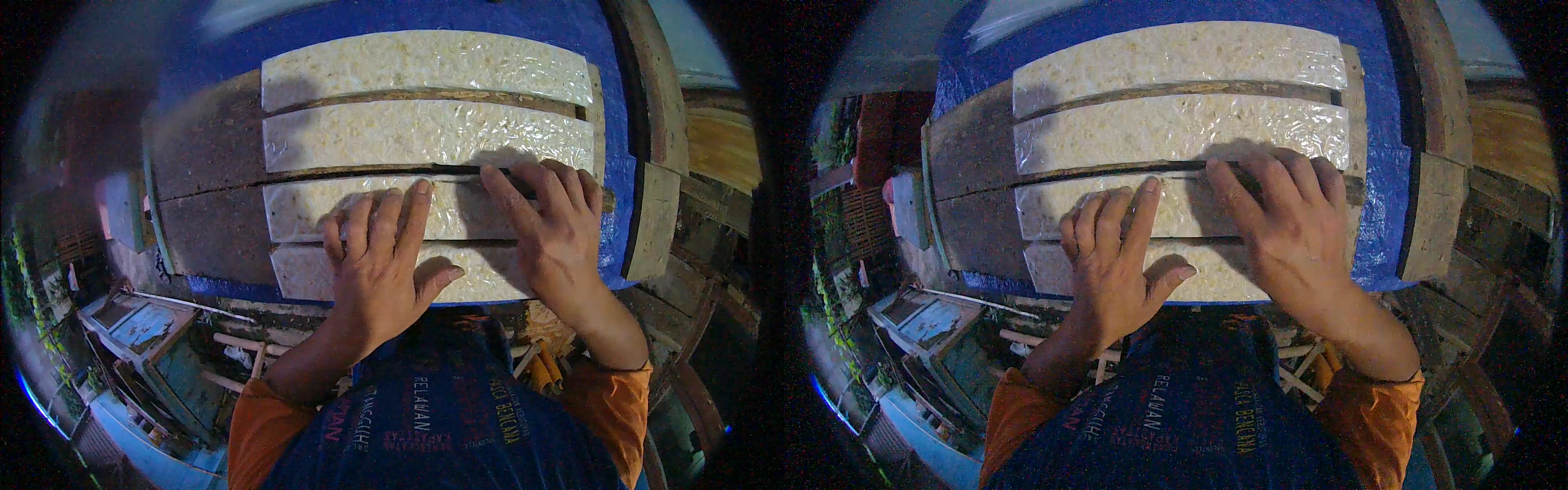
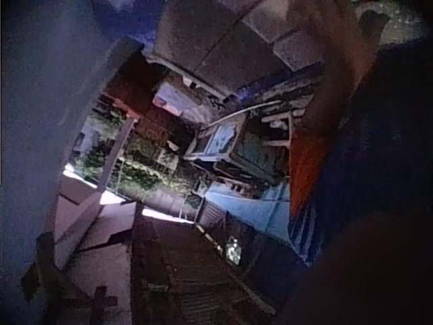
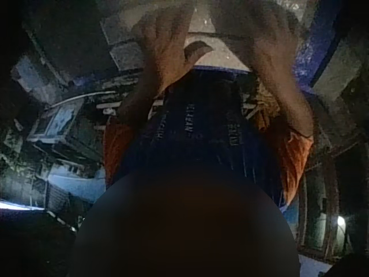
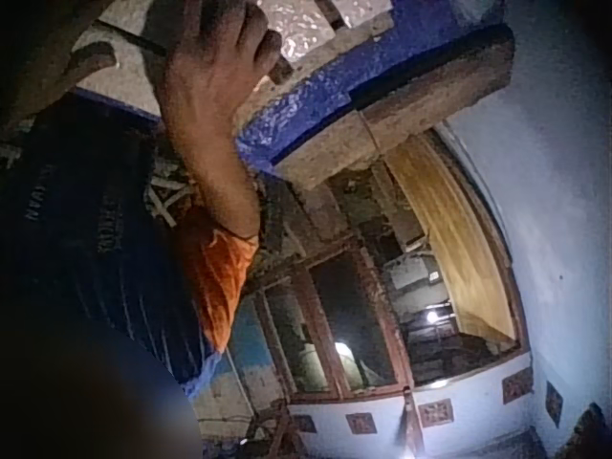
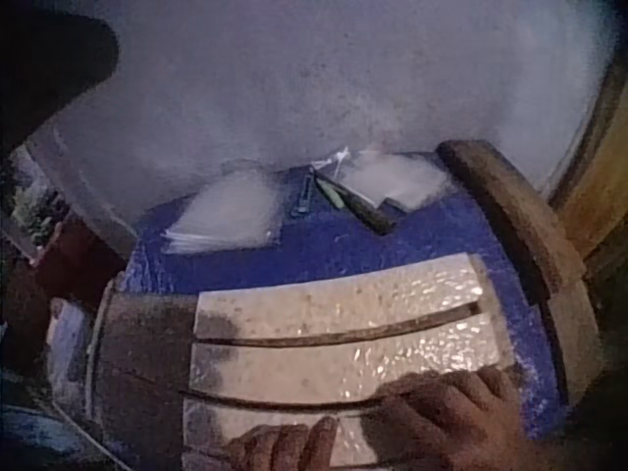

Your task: The person uses a cylindrical tool to score and cut a rectangular sheet of material into four strips on a wooden board. They then lift the board with the cut strips and move to another table to place them down before returning to repeat the cutting process.

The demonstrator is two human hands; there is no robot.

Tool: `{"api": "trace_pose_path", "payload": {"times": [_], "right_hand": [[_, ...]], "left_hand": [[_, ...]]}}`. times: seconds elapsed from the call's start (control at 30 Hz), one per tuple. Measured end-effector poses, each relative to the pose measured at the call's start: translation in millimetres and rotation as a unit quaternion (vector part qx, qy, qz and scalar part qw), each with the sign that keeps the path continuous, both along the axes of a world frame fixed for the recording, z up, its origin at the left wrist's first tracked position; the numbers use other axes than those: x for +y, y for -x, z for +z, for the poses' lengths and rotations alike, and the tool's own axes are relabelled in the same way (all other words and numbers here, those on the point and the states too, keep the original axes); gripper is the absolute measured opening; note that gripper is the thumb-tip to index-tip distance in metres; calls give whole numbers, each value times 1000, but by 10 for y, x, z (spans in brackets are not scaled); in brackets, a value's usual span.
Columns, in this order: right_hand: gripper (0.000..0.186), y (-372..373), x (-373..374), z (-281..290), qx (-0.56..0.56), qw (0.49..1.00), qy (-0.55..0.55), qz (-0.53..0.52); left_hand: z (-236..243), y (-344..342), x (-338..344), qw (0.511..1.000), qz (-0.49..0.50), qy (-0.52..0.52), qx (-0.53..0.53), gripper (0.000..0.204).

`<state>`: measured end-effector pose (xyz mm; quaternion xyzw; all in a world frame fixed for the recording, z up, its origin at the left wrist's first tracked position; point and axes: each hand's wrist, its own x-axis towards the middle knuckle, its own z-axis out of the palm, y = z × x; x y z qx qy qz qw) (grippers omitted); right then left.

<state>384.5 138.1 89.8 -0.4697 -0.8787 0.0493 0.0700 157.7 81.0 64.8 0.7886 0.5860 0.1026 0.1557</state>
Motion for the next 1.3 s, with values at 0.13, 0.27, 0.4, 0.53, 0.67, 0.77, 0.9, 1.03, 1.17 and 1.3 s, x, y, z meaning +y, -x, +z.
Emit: {"api": "trace_pose_path", "payload": {"times": [0.13,0.27,0.4,0.53,0.67,0.77,0.9,1.03,1.17,1.3], "right_hand": [[54,-107,54,-10,41,999,17,-5],[58,-145,58,-21,15,1000,3,-12],[49,-62,30,-5,35,999,-6,-18],[52,21,25,-7,59,998,5,-14],[60,-43,47,-65,110,992,48,-26],[63,-142,57,-108,154,985,69,-46],[65,-171,40,-100,91,994,39,-36],[50,-74,18,-57,71,997,-2,-15],[53,4,-34,-56,62,998,-8,-12],[70,-1,-90,-113,91,994,31,-47]], "left_hand": [[-8,5,0,1000,-4,2,1,90],[-21,8,2,1000,-5,-8,-8,90],[-19,14,5,1000,-14,7,2,92],[-12,18,1,1000,-16,3,6,93],[-18,22,-13,1000,-3,2,-2,90],[-24,40,-19,1000,-15,12,-6,94],[-24,47,-31,1000,-17,10,-2,95],[-24,53,-40,1000,-19,11,-3,95],[-34,54,-50,1000,-16,8,-3,94],[-33,63,-63,1000,-18,7,3,94]]}}
